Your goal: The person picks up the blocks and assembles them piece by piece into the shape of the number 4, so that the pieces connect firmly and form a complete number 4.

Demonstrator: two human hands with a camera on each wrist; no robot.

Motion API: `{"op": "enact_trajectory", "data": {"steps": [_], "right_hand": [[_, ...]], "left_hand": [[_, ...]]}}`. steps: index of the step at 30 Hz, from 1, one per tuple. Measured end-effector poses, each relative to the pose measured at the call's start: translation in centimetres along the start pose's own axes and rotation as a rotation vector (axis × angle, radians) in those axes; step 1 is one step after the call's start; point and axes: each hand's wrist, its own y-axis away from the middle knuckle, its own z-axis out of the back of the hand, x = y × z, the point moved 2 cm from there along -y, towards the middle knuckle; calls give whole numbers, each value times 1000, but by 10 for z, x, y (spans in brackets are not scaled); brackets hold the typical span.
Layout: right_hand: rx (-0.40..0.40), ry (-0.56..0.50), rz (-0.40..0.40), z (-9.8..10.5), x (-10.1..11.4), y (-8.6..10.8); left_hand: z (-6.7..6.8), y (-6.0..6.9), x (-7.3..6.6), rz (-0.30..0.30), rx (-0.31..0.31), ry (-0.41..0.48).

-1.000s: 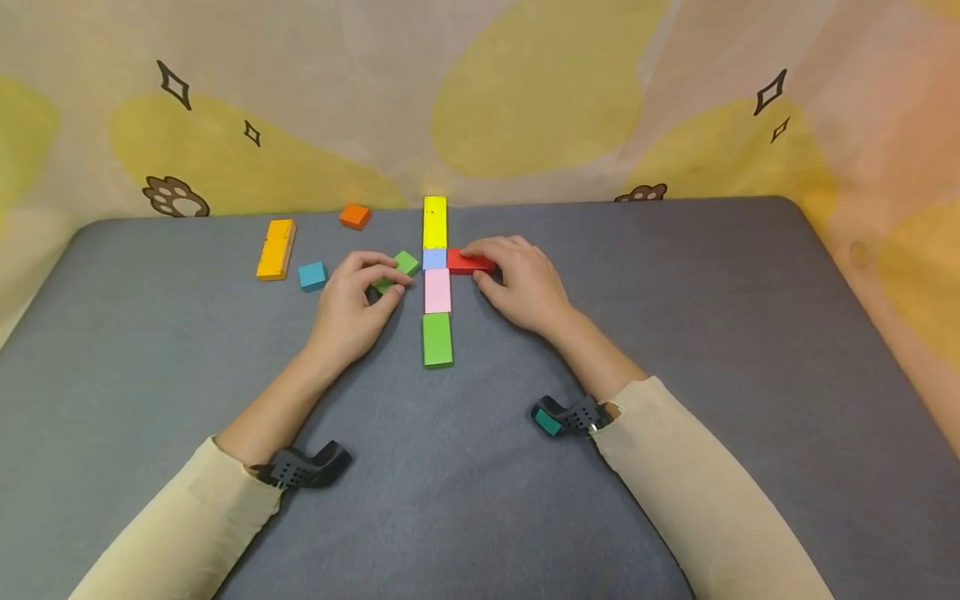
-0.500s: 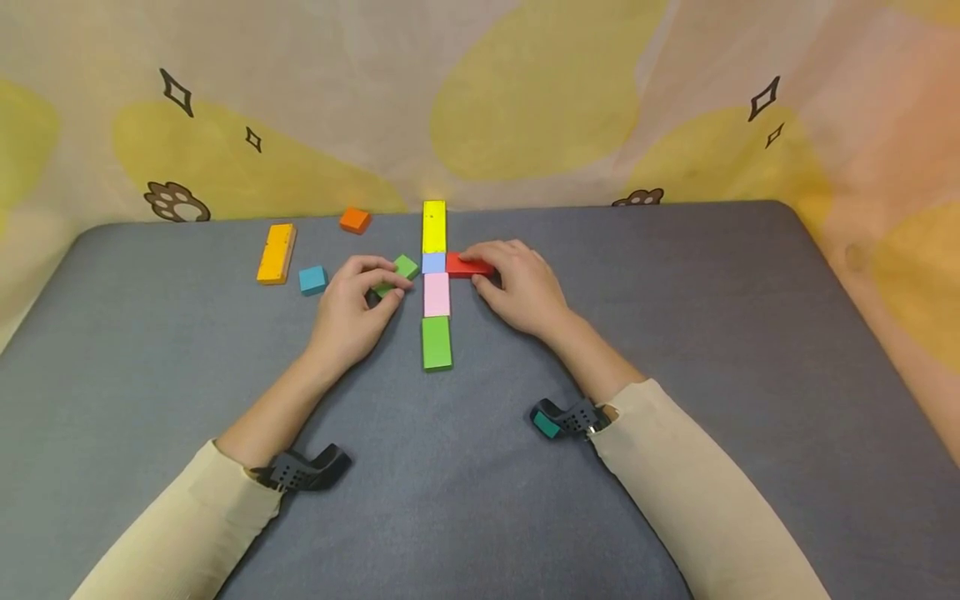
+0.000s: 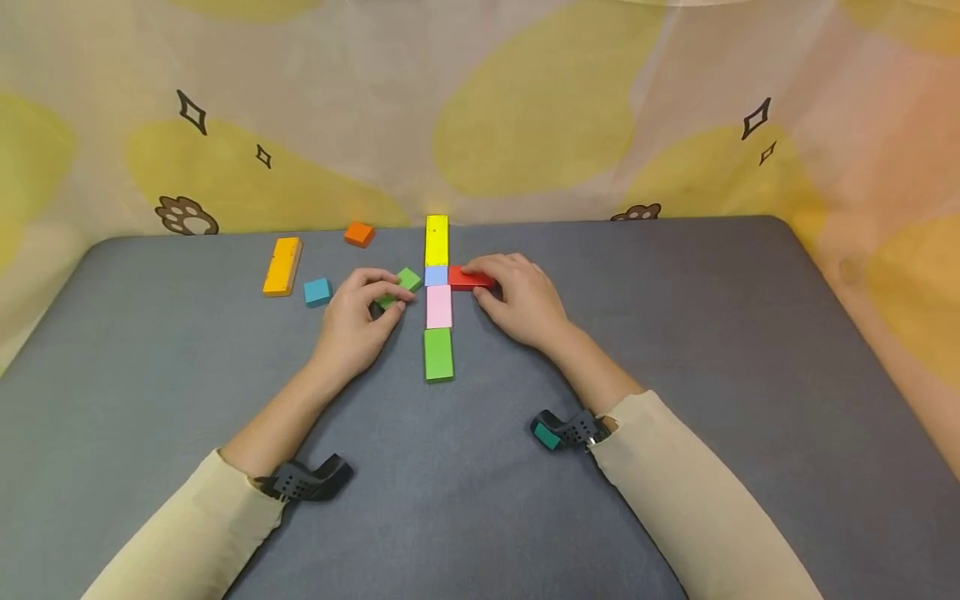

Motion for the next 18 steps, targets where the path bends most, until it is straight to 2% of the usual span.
{"op": "enact_trajectory", "data": {"steps": [18], "right_hand": [[-9,8,29,-1,0,0]], "left_hand": [[1,-3,0,5,-4,-18]]}}
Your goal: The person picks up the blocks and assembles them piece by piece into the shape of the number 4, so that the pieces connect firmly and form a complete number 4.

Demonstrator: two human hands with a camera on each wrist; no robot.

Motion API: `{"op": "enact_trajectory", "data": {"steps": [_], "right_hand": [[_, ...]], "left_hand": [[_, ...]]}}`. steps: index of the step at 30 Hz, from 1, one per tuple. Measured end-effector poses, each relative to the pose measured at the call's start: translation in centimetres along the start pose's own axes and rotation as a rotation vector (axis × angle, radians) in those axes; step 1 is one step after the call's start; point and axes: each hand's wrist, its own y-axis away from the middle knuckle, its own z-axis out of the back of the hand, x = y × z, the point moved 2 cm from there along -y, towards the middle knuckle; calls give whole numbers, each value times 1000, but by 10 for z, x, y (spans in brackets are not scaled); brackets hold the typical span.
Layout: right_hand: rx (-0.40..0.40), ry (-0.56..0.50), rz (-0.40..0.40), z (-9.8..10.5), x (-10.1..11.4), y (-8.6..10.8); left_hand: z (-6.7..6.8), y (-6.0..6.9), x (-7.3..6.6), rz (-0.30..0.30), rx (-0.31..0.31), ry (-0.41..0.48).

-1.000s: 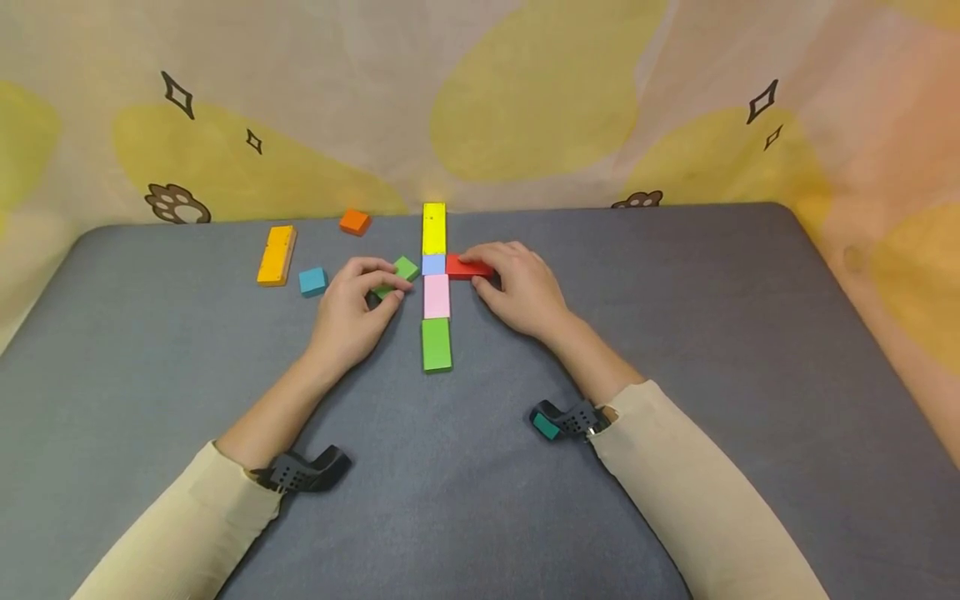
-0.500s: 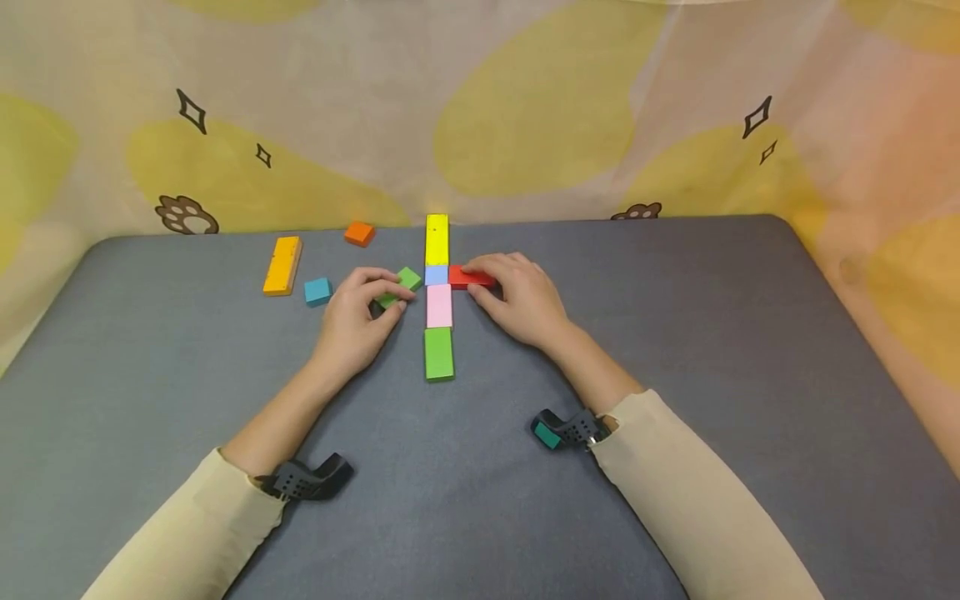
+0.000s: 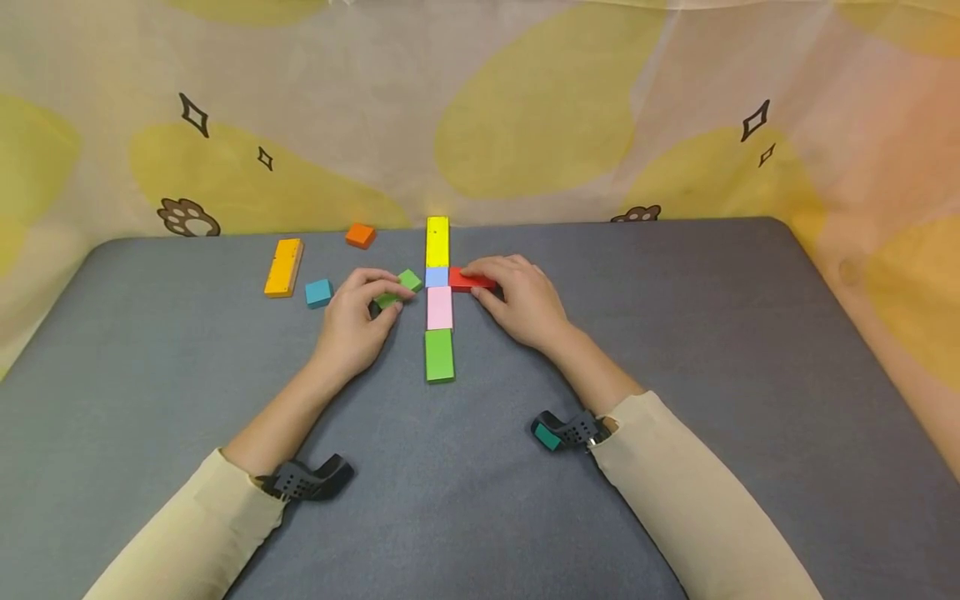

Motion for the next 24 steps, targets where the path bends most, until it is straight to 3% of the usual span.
{"op": "enact_trajectory", "data": {"steps": [3,11,24], "right_hand": [[3,5,1,0,0,0],[7,10,-2,1,1,0],[11,-5,13,1,2,0]], "left_hand": [[0,0,-2,-27,37,-32],[-3,1,-6,-99,213,-179],[-4,0,-3,-135,266,-209]]}}
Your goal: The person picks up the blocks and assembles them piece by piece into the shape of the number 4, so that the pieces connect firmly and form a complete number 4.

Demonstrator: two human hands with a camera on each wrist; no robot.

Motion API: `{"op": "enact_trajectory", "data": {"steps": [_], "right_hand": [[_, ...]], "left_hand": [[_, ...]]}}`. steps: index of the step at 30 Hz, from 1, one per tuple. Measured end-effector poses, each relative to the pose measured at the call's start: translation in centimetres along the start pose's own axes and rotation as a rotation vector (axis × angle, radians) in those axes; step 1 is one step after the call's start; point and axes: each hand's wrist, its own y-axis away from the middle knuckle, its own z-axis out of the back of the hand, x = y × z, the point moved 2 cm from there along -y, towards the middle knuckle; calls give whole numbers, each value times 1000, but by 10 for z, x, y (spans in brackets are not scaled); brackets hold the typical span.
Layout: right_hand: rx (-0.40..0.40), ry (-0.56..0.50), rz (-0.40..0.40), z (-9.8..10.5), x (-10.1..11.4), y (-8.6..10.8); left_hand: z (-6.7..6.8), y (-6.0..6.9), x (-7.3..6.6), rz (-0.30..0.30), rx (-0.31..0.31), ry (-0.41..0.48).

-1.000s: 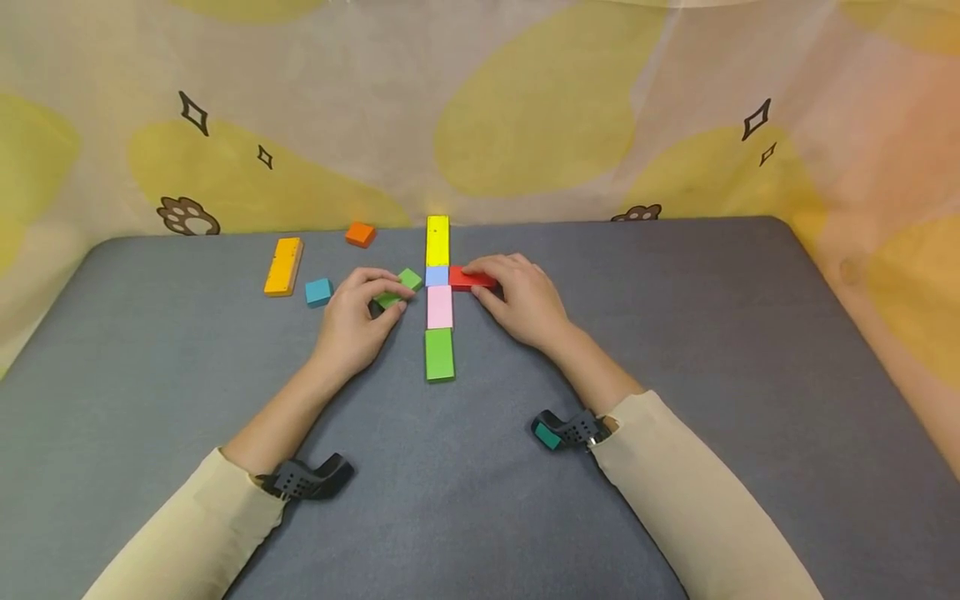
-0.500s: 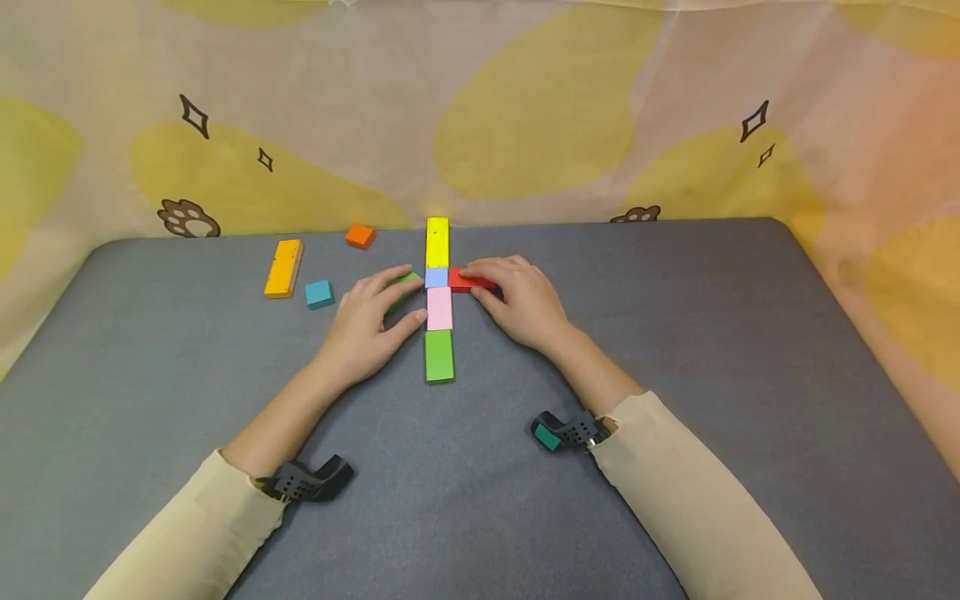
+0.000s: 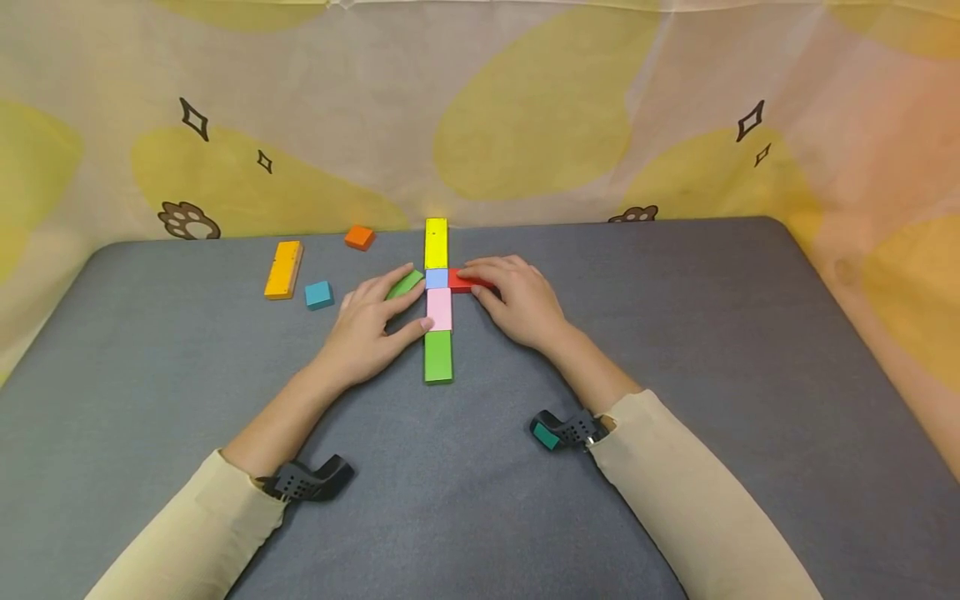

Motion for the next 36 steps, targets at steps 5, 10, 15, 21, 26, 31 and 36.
{"op": "enact_trajectory", "data": {"steps": [5,10,15,21,26,31,36], "right_hand": [[8,-5,4,0,0,0],[9,-4,8,1,1,0],[5,-2,-10,1,2,1],[-55,-25,-41,2,1,1],[-130,-52,5,1,4,1],[-78,-57,76,-3,11,3],[44,23,131,-7,14,3]], "left_hand": [[0,0,0,-3,-2,0],[-1,0,0,6,-17,12],[0,-1,0,43,-58,80],[0,-2,2,88,-146,161],[1,-1,6,133,-213,207],[2,0,4,145,-228,211],[2,1,5,133,-235,201]]}}
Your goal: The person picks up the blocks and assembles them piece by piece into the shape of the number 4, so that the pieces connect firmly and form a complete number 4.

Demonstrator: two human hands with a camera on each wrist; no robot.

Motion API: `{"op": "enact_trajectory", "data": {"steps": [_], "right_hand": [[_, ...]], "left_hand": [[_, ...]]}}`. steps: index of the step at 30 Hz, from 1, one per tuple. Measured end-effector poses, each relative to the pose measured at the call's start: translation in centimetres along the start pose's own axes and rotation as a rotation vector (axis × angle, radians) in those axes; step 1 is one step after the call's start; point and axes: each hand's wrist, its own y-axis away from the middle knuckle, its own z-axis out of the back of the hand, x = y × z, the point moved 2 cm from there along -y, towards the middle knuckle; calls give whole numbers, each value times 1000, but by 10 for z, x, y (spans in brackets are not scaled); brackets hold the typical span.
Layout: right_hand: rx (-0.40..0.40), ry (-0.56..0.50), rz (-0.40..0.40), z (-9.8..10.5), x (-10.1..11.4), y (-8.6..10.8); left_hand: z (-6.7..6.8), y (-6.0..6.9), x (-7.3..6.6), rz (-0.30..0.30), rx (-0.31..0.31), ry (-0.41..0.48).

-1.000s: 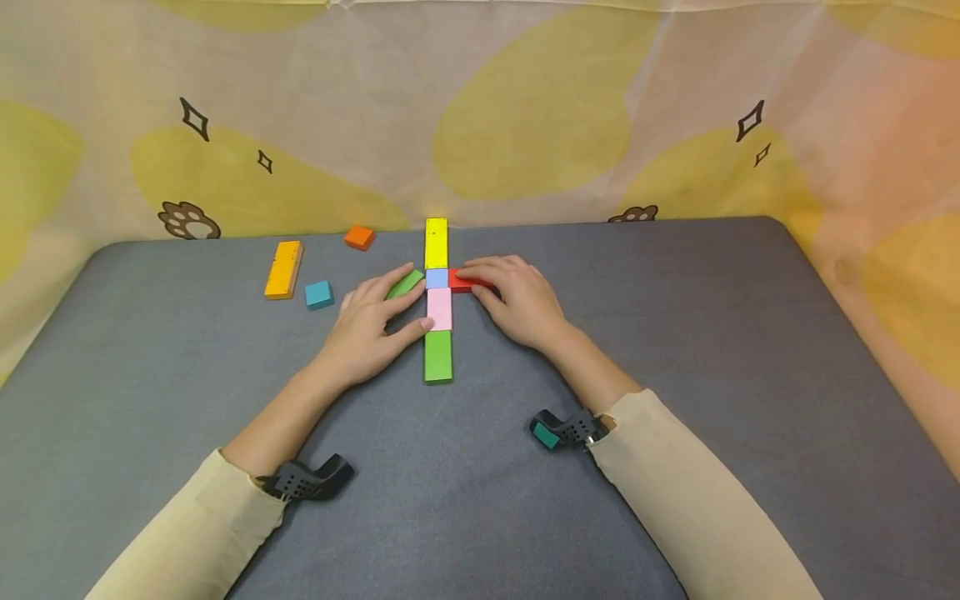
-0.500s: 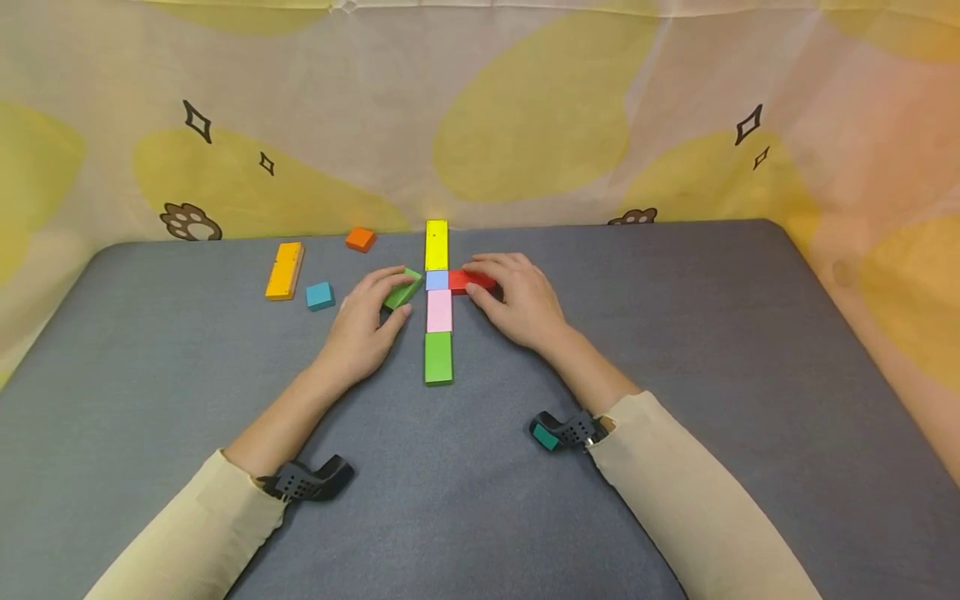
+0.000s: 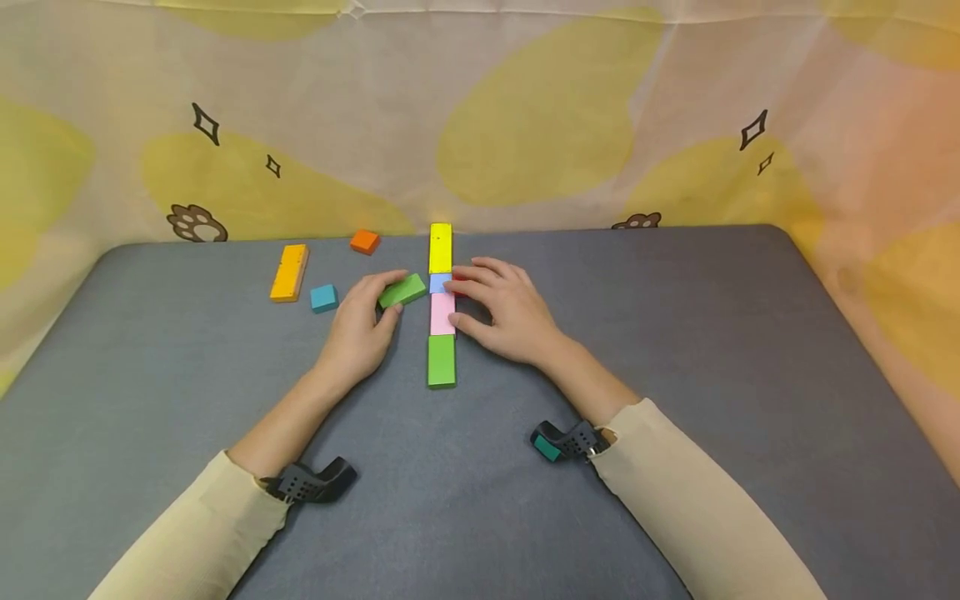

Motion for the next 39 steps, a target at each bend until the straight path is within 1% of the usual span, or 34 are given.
{"op": "enact_trajectory", "data": {"steps": [4,8,13,18,21,29,33,39], "right_hand": [[81,32,-1,0,0,-1],[117,31,-9,0,0,0],[120,27,-18,-1,-1,0],[123,10,-27,-1,-1,0],[125,3,-29,0,0,0],[132,0,-31,-1,-1,-1],[132,1,-35,-1,-1,-1],[133,4,-24,-1,-1,0]], "left_hand": [[1,-1,-1,-1,10,-5],[0,-2,-1,1,20,-13],[-1,-2,-1,-9,23,-21],[1,0,-1,51,-28,35],[2,0,-1,71,-49,51],[3,0,-1,45,-36,51],[2,-1,-1,28,-39,56],[2,-2,-1,16,-31,51]]}}
